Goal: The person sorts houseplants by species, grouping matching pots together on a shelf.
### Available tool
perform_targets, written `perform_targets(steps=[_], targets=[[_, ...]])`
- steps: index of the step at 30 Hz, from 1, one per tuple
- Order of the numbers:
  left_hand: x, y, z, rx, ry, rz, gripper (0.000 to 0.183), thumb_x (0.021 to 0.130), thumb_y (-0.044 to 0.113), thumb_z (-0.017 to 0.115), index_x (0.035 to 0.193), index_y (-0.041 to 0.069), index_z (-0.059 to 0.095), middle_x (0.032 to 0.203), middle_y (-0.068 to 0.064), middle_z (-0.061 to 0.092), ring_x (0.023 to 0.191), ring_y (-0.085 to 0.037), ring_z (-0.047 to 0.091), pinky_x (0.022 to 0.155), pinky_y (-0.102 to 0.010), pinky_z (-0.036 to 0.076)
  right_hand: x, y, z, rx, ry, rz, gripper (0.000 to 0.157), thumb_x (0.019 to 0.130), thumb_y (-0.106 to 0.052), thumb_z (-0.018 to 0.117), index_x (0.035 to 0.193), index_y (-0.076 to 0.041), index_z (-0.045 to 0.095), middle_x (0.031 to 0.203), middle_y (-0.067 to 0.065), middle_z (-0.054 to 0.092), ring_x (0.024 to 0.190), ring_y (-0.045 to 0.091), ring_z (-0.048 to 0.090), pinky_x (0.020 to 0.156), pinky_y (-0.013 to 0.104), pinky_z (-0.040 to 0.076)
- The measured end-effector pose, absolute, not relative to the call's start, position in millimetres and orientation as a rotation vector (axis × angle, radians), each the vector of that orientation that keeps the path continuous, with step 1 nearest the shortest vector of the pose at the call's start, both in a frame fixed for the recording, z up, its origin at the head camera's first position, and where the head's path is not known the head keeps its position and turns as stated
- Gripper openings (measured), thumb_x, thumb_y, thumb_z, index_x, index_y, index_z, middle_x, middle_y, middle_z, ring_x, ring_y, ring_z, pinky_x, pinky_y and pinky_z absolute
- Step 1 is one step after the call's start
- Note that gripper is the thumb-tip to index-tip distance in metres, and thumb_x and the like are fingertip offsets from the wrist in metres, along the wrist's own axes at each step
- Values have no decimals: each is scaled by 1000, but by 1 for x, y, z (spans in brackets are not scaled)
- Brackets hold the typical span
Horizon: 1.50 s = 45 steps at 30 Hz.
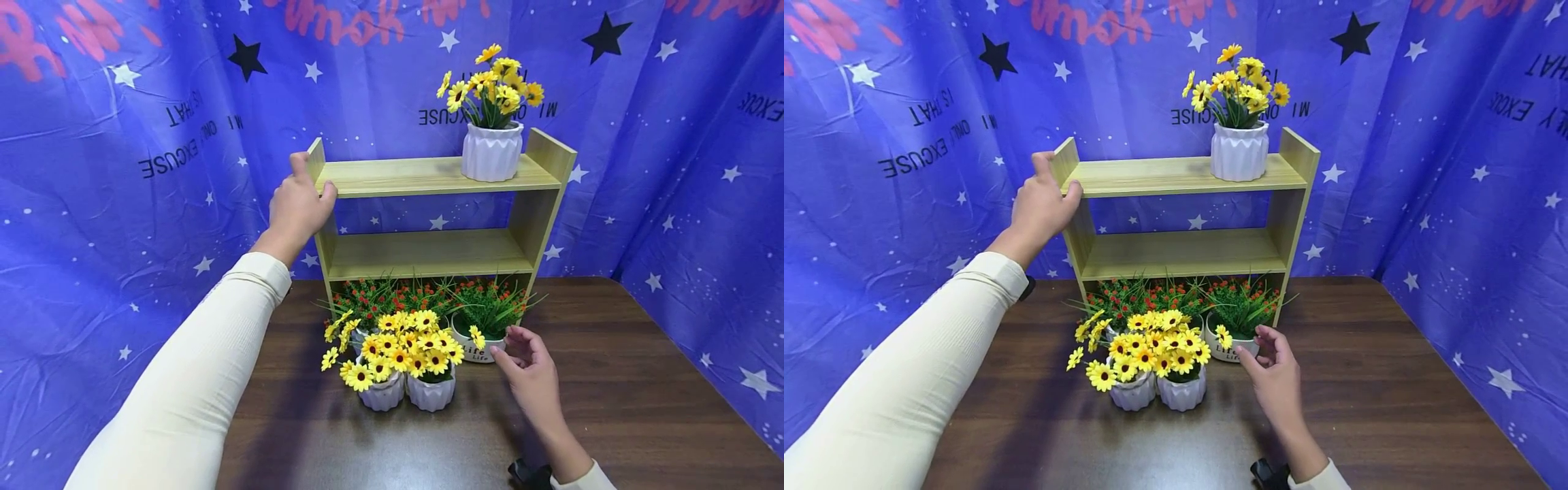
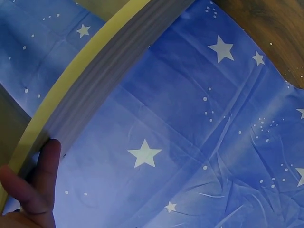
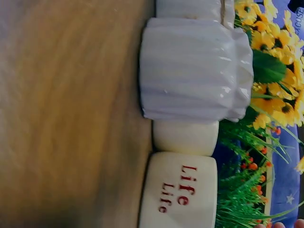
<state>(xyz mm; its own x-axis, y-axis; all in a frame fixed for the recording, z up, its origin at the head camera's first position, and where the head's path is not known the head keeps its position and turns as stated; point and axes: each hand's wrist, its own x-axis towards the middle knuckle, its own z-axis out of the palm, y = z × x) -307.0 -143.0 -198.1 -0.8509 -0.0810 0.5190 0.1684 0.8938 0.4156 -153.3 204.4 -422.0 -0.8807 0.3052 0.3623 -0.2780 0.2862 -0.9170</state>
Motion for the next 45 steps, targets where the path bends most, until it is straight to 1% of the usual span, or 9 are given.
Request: perform_targets(steps=[4, 11, 14, 18, 23, 31, 36, 40, 45], targets=[[-308, -143, -199, -65, -2543, -581, 61, 97, 42, 45, 144, 12, 20, 96, -27, 61, 82, -46, 62, 70, -56, 48, -154, 202, -431, -46, -2174, 1667, 52, 87, -8, 75, 132, 3, 52, 129, 17, 57, 111, 22, 56, 80, 13, 45], [-307, -144, -200, -47, -2529, -597, 61, 96, 42, 45, 144, 13, 21, 100, -29, 62, 82, -46, 62, 71, -56, 48, -155, 195, -444, -34, -2304, 1715, 58, 85, -11, 78, 134, 1, 50, 132, 18, 56, 119, 33, 54, 81, 19, 49], [-307, -144, -200, -50, -2531, -601, 61, 97, 42, 44, 145, 13, 20, 100, -29, 62, 82, -46, 62, 71, -56, 48, -154, 190, -448, -5, -2356, 1714, 59, 84, -13, 79, 133, 1, 50, 133, 20, 55, 121, 35, 54, 84, 25, 50], [-307, -143, -198, -49, -2540, -595, 62, 97, 43, 43, 145, 14, 19, 97, -27, 61, 79, -44, 62, 69, -55, 48, -153, 184, -453, 30, -2392, 1739, 60, 82, -14, 81, 132, 3, 51, 133, 23, 55, 120, 38, 56, 89, 38, 51], [-308, -143, -196, -39, -2540, -582, 61, 97, 44, 43, 145, 14, 18, 96, -27, 61, 80, -46, 62, 70, -56, 48, -152, 176, -456, 67, -2421, 1810, 59, 81, -13, 81, 131, 1, 53, 135, 19, 54, 122, 39, 54, 95, 48, 48], [-307, -143, -197, -45, -2537, -578, 61, 97, 44, 42, 145, 15, 18, 99, -29, 62, 83, -47, 62, 72, -57, 48, -148, 164, -462, 76, -2418, 1970, 66, 79, -10, 81, 136, 3, 49, 133, 25, 54, 123, 43, 52, 94, 48, 49], [-308, -142, -197, -49, -2543, -581, 61, 97, 45, 42, 145, 15, 18, 99, -28, 62, 83, -46, 62, 72, -56, 48, -148, 158, -467, 101, -2375, 2061, 68, 79, -7, 80, 139, 0, 49, 133, 23, 55, 122, 40, 53, 93, 47, 49], [-309, -142, -197, -47, -2540, -579, 61, 97, 45, 42, 145, 15, 18, 100, -28, 62, 83, -46, 63, 72, -56, 48, -149, 155, -468, 88, -2379, 2059, 72, 79, -9, 82, 143, -6, 48, 134, 22, 55, 121, 39, 54, 92, 47, 50], [-309, -142, -198, -48, -2521, -578, 60, 96, 43, 44, 144, 14, 20, 102, -29, 62, 86, -48, 63, 73, -57, 47, -152, 149, -469, 62, -2410, 1980, 76, 77, -15, 84, 143, -6, 47, 136, 19, 55, 124, 39, 51, 97, 52, 45]])
